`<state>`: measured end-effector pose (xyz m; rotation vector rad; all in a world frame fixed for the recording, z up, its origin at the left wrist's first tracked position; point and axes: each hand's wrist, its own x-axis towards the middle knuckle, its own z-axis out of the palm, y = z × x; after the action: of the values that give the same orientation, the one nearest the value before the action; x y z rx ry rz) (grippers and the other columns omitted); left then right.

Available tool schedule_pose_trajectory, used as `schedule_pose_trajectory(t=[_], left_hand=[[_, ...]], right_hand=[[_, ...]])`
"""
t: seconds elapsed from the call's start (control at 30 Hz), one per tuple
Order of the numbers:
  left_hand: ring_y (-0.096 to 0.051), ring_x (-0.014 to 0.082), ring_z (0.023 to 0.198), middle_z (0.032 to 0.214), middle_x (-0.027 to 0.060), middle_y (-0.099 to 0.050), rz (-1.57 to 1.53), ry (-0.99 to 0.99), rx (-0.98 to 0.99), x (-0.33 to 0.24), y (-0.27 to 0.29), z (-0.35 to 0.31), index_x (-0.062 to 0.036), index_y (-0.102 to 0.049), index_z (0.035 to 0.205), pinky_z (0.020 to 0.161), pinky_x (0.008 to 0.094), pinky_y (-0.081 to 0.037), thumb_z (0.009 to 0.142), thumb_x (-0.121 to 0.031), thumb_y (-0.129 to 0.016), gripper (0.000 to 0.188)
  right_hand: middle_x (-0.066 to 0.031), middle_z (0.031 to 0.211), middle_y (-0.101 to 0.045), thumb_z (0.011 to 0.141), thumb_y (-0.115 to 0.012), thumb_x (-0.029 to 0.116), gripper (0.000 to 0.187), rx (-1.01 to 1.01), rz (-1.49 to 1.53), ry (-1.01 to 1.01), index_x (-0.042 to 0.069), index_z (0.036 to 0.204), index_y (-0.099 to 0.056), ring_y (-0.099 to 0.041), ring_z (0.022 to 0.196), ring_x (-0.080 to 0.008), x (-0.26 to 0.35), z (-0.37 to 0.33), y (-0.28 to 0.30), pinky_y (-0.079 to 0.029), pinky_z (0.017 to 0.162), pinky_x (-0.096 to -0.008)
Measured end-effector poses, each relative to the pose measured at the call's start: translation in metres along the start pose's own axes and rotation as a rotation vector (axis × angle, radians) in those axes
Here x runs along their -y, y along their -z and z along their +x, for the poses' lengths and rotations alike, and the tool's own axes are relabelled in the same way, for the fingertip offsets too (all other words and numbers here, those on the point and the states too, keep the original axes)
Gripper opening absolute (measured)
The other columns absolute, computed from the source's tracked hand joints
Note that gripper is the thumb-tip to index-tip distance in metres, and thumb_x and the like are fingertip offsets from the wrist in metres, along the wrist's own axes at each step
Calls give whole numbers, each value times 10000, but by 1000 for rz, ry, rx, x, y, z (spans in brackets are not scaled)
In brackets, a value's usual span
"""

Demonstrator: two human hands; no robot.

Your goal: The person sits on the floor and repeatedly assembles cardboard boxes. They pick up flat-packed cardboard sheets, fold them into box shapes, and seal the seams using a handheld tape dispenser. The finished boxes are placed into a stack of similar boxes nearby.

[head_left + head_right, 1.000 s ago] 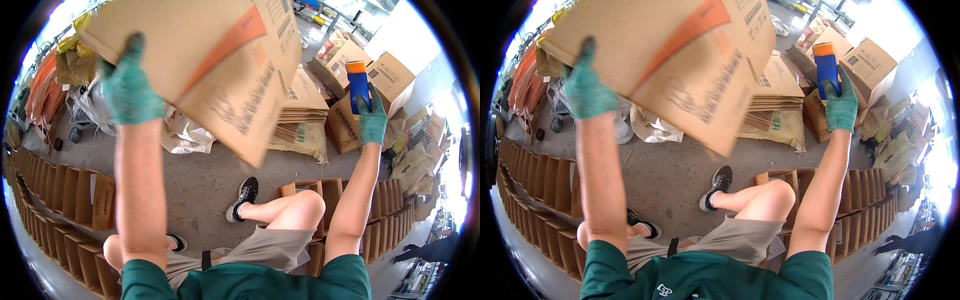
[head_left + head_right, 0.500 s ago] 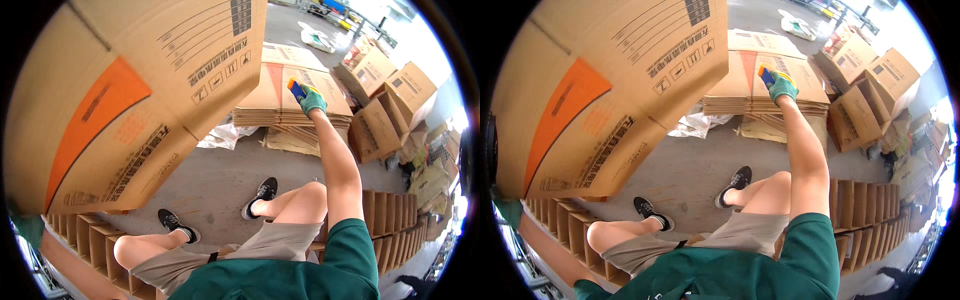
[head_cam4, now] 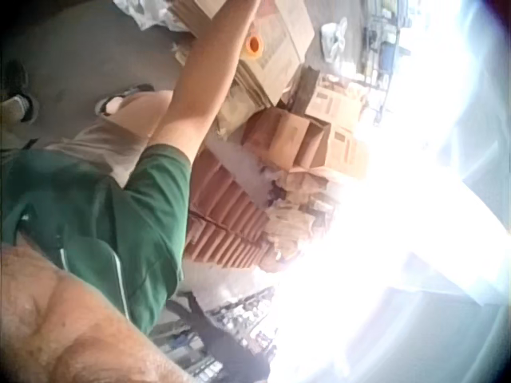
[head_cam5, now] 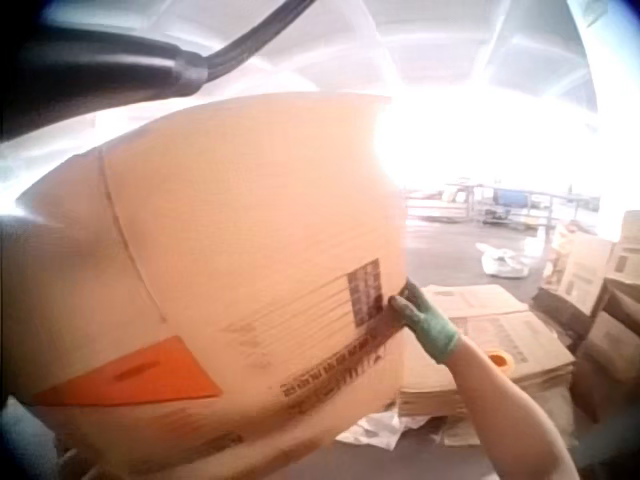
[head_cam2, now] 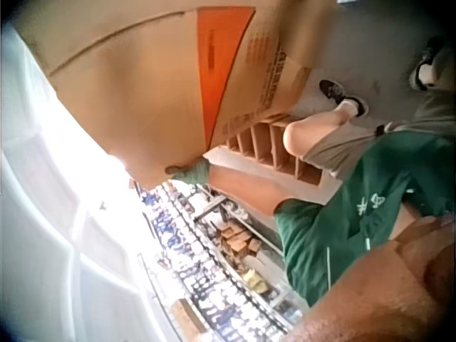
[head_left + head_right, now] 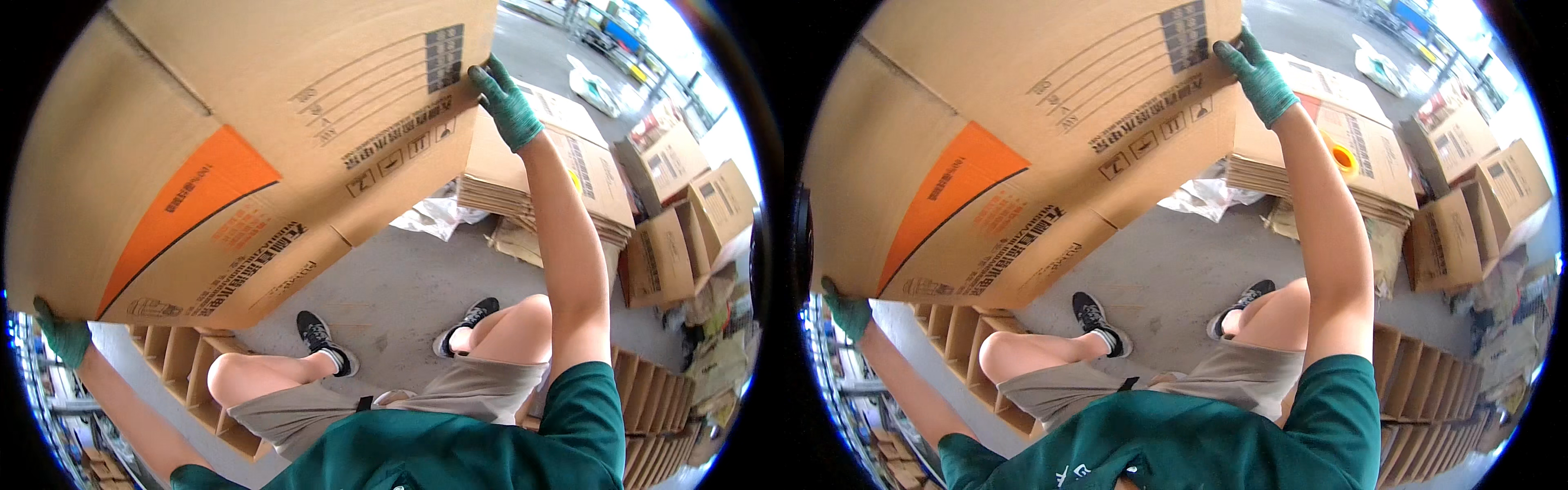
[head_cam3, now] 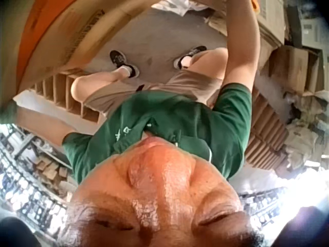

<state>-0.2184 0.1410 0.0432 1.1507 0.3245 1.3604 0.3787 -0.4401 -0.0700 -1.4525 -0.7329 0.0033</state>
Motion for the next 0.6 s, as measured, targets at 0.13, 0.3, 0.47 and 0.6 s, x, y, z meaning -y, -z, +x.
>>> schedule_pose_trajectory(t=[0.13,0.3,0.47,0.6], left_hand=[[-466,311,1360,1517,120,-475,69,-89,-53,-32,-6,-5,-76,-453,1488,1140,534,-379,976,-499,-623,686],[-488,300,1341,1480,114,-503,115,-68,-77,32,-22,4,-69,-414,1506,1110,493,-429,965,-597,-578,774],[-588,148,1050,1156,59,-647,475,214,624,122,-8,19,-21,-596,1307,899,307,-493,1030,-525,-532,579],[-592,110,966,1074,16,-665,445,237,68,262,-78,-36,-42,-663,1222,880,284,-487,1034,-424,-580,434]], right_hand=[[-51,1261,-626,900,-678,203,512,53,112,-174,99,1382,-541,-591,1155,-185,22,-8,-42,-504,978,-425],[-92,1164,-682,797,-606,-13,494,-12,92,-227,-17,1291,-580,-658,1055,-201,-36,-75,-60,-539,923,-335],[-27,1069,-661,816,-547,-44,484,-224,206,-452,64,1285,-597,-637,925,-160,-93,-145,0,-550,716,-278],[7,967,-599,836,-536,-69,476,-298,325,-423,143,1258,-597,-589,829,-147,-79,-163,58,-549,728,-299]])
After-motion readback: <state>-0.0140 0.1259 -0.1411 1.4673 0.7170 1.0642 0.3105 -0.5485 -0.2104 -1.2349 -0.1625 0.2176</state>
